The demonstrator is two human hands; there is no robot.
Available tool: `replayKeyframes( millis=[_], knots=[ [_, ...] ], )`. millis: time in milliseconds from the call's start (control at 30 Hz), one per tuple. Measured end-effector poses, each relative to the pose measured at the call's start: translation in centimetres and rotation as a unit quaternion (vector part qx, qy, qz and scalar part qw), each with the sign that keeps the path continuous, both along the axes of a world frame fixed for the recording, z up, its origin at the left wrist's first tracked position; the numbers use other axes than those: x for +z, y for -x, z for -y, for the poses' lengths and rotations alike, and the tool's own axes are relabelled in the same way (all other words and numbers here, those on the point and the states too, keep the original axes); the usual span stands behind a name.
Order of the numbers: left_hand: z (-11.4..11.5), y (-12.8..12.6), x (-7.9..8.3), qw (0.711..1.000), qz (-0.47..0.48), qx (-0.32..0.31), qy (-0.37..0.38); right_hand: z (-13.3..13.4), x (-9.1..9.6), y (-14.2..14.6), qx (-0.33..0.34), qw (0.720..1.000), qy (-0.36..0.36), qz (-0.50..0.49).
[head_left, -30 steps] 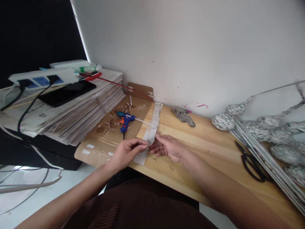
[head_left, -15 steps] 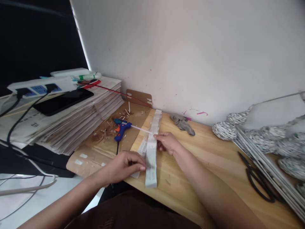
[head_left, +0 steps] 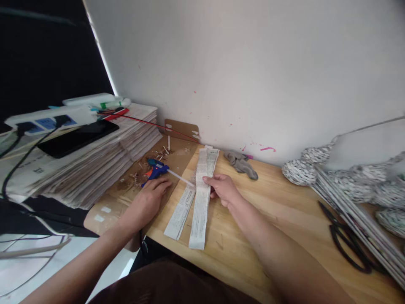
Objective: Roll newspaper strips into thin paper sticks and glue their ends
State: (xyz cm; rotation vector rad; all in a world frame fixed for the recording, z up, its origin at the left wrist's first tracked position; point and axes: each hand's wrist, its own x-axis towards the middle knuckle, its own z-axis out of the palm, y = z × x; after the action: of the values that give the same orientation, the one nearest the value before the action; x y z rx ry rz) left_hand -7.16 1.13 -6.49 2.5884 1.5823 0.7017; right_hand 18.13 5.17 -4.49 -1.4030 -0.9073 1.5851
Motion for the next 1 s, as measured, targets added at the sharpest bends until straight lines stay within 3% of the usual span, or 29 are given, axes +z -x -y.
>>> replayKeyframes(
  millis=[133,233,300,367,433,533,733,867,1000],
  knots=[
    [0.9,1.0,1.2,0.999,0.023,0.024,0.011,-0.1,-0.2,0.0,-0.006,1.000,-0.012,-0.017],
    [1.0,-0.4,2.6,0.988,0.105,0.067,0.095,-0.1,-0.4,0.1,-0.002,0.999,-0.027,-0.031],
    [0.7,-2.4,3.5,0.951,0.196,0.088,0.221,-0.1,-0.6,0.1,0.003,0.999,-0.036,-0.038],
    [0.0,-4.9,4.1,0.888,0.308,0.043,0.338,0.0,-0.6,0.2,0.008,0.998,-0.048,-0.042],
    [-1.0,-7.2,4.3,0.836,0.359,0.007,0.416,0.0,-0.6,0.3,0.005,0.997,-0.062,-0.037],
    [-2.4,-9.1,3.7,0.820,0.412,-0.008,0.398,0.0,-0.6,0.3,-0.007,0.998,-0.061,-0.024],
    [-3.8,-8.3,1.7,0.849,0.423,0.070,0.310,-0.5,-0.4,0.0,0.027,0.999,-0.017,-0.023],
    [-3.6,-7.6,1.2,0.835,0.458,0.051,0.300,-0.7,-0.4,-0.2,0.063,0.998,0.002,-0.011],
    [-3.4,-7.8,1.4,0.802,0.484,0.019,0.349,-0.5,-0.4,0.0,0.077,0.997,0.009,0.024]
  ],
)
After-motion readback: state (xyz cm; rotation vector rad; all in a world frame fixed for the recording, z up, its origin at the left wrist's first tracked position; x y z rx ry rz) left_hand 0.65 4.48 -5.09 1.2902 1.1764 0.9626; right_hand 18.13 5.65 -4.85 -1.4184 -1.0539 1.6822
